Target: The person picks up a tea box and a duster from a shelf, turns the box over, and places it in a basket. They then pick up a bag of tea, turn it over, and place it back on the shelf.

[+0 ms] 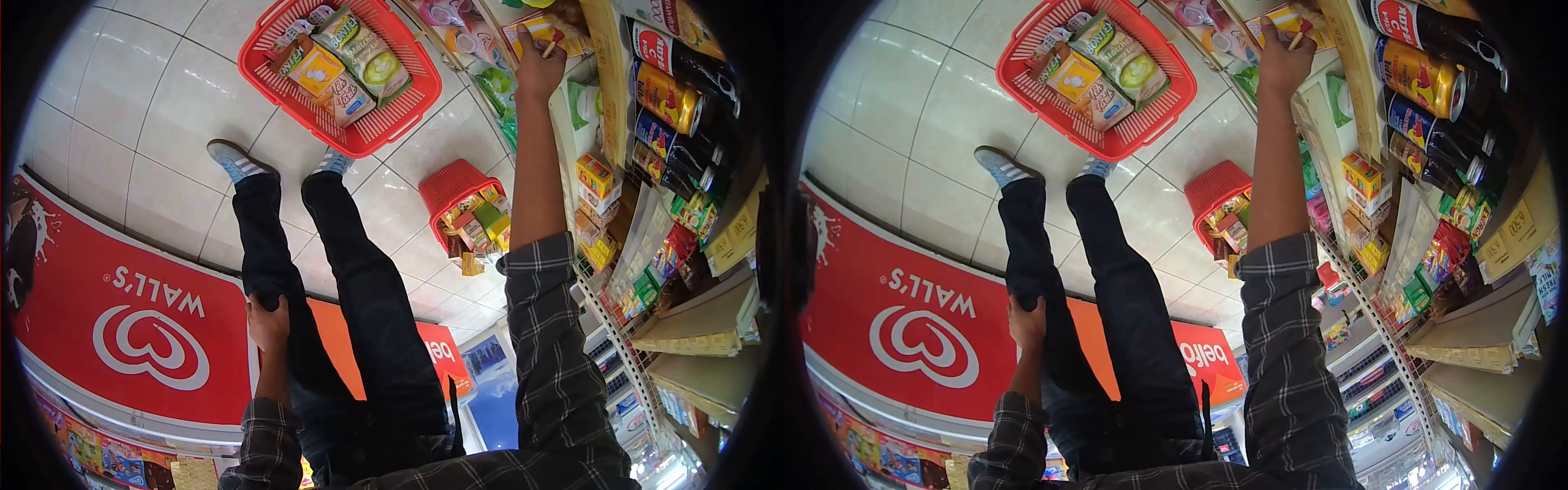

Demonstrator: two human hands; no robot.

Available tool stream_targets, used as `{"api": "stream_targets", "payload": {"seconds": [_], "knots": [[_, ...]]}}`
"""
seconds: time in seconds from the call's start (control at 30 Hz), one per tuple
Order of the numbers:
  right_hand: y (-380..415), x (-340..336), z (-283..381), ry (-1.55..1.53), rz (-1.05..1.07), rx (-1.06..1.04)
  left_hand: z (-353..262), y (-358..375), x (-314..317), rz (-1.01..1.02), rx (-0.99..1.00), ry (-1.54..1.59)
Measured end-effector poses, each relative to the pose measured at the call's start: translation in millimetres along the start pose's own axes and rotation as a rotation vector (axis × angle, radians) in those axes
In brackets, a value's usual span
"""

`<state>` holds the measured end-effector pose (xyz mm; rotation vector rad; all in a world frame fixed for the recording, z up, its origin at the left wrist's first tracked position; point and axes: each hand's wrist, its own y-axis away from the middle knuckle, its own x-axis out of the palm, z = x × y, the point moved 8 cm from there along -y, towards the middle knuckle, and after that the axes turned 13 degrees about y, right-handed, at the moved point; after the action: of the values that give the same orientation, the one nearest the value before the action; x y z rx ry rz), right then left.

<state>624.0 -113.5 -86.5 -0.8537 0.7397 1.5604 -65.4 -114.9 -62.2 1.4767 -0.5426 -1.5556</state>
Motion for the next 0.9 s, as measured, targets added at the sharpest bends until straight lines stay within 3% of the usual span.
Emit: {"api": "stream_targets", "payload": {"seconds": [0.27,0.57,0.8,0.9], "knots": [[-26.4,0.1,1.0,0.071,-0.031,-0.088,-3.2,1.9,3.3,-0.036,0.019,-0.011],[-11.2,2.9,-15.4,0.298,0.087,0.028,-7.5,2.2,2.5,0.008,-0.017,-0.012],[-1.9,-1.0,-11.7,0.077,-0.031,-0.081,-6.9,-0.7,2.0,0.000,-0.004,-0.009],[19.9,-5.0,-32.4,-0.207,0.001,0.179,-0.4,-2.8,5.5,-0.039,0.019,-0.021]]}}
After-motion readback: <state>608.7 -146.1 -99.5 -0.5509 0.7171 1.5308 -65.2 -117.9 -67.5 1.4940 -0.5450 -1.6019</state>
